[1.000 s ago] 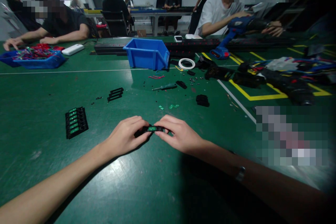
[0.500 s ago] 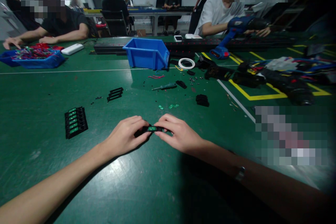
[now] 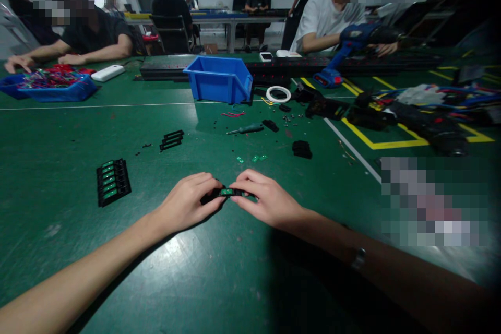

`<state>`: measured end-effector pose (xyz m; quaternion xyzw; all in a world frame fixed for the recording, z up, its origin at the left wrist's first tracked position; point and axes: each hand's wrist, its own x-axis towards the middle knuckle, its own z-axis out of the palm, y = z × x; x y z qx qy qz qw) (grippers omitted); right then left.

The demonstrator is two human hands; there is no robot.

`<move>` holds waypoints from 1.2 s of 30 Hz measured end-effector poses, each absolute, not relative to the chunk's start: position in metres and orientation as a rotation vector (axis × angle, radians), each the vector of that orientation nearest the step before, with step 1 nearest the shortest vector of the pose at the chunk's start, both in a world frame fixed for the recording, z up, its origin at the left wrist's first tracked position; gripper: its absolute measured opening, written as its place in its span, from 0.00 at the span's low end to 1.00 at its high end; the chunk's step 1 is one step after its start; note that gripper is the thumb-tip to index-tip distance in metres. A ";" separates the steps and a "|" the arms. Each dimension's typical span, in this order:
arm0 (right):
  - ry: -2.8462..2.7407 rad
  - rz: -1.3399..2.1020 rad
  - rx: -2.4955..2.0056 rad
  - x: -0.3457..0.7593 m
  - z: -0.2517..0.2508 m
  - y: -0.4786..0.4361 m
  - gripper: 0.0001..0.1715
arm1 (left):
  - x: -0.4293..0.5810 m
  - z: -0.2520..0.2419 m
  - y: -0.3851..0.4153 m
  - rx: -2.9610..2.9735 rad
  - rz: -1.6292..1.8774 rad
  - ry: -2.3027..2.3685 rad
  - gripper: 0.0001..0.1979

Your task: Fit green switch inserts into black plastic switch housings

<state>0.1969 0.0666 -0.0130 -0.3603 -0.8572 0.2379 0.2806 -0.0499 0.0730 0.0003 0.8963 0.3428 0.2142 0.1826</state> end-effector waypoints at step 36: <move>-2.316 0.642 -0.999 0.196 -0.011 0.066 0.12 | -0.050 0.000 0.074 2.555 0.574 0.973 0.10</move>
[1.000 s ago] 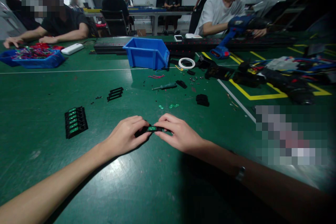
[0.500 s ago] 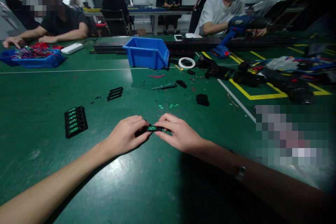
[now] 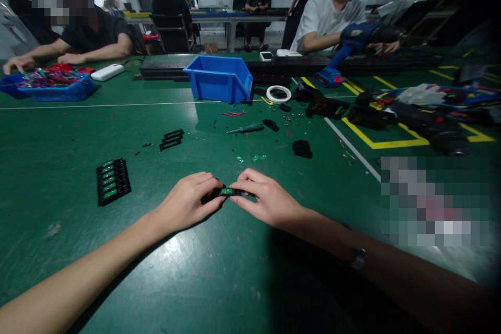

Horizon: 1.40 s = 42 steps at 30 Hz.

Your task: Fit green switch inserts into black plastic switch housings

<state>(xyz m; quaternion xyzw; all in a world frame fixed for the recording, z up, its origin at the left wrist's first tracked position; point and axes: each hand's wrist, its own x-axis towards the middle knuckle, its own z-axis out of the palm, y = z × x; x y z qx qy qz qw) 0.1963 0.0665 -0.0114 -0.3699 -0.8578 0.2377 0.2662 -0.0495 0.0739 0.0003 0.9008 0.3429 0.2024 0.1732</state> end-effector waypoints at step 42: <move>-2.259 0.693 -0.906 0.200 -0.014 0.066 0.14 | -0.052 0.000 0.071 2.560 0.703 0.980 0.13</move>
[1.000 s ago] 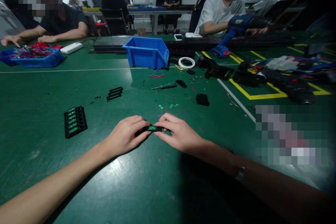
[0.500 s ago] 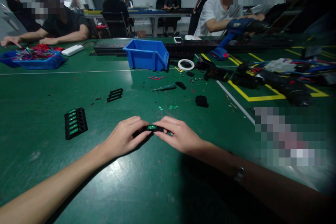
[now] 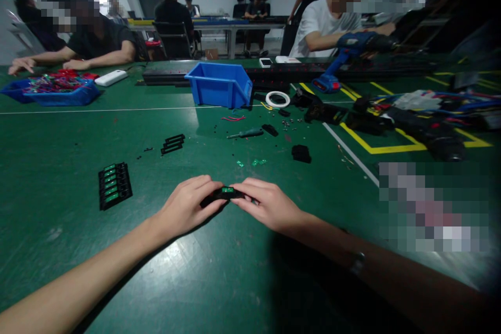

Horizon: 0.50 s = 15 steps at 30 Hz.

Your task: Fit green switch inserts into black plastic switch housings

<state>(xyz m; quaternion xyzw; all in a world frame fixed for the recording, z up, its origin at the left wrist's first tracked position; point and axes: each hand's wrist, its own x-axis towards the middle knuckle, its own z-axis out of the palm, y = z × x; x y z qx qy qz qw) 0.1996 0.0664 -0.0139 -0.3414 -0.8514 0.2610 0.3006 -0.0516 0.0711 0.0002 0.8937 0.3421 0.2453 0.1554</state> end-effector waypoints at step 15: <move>-2.235 0.692 -0.978 0.197 -0.010 0.065 0.10 | -0.055 -0.005 0.073 2.666 0.668 0.982 0.16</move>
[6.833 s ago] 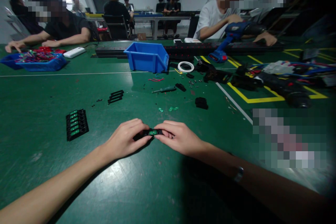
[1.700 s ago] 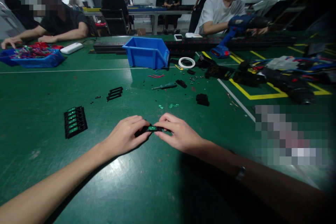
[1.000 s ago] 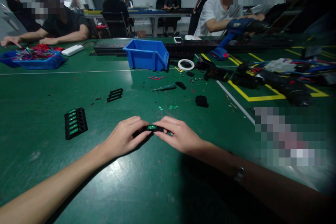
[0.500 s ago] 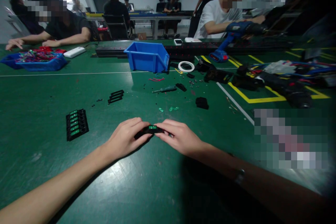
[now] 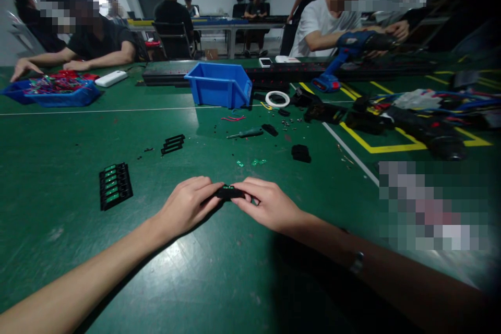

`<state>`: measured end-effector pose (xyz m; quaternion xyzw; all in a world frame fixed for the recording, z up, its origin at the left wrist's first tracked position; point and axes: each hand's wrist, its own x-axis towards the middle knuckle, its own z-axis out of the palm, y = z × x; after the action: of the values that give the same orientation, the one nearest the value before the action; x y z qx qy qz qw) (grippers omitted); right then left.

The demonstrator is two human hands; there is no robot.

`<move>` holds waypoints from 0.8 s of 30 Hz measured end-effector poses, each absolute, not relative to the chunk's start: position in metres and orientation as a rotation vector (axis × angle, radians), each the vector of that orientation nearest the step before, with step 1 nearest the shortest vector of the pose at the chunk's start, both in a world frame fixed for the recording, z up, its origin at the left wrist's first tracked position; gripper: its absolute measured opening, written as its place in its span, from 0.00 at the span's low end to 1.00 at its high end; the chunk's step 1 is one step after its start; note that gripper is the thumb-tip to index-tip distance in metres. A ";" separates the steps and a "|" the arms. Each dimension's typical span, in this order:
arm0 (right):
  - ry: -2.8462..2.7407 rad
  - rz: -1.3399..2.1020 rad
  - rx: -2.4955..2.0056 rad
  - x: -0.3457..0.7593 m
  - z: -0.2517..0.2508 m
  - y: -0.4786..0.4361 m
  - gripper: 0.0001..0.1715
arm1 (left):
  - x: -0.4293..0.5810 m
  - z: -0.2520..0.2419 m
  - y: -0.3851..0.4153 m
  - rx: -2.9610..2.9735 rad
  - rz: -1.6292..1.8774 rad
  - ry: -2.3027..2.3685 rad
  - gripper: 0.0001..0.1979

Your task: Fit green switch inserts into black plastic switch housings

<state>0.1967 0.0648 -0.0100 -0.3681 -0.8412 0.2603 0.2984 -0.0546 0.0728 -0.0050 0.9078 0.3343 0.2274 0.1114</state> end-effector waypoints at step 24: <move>-2.221 0.692 -0.979 0.197 -0.008 0.066 0.09 | -0.056 -0.006 0.072 2.703 0.715 0.964 0.13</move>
<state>0.1965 0.0656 -0.0081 -0.3694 -0.8384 0.2611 0.3040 -0.0558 0.0715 -0.0064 0.9101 0.3245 0.2407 0.0919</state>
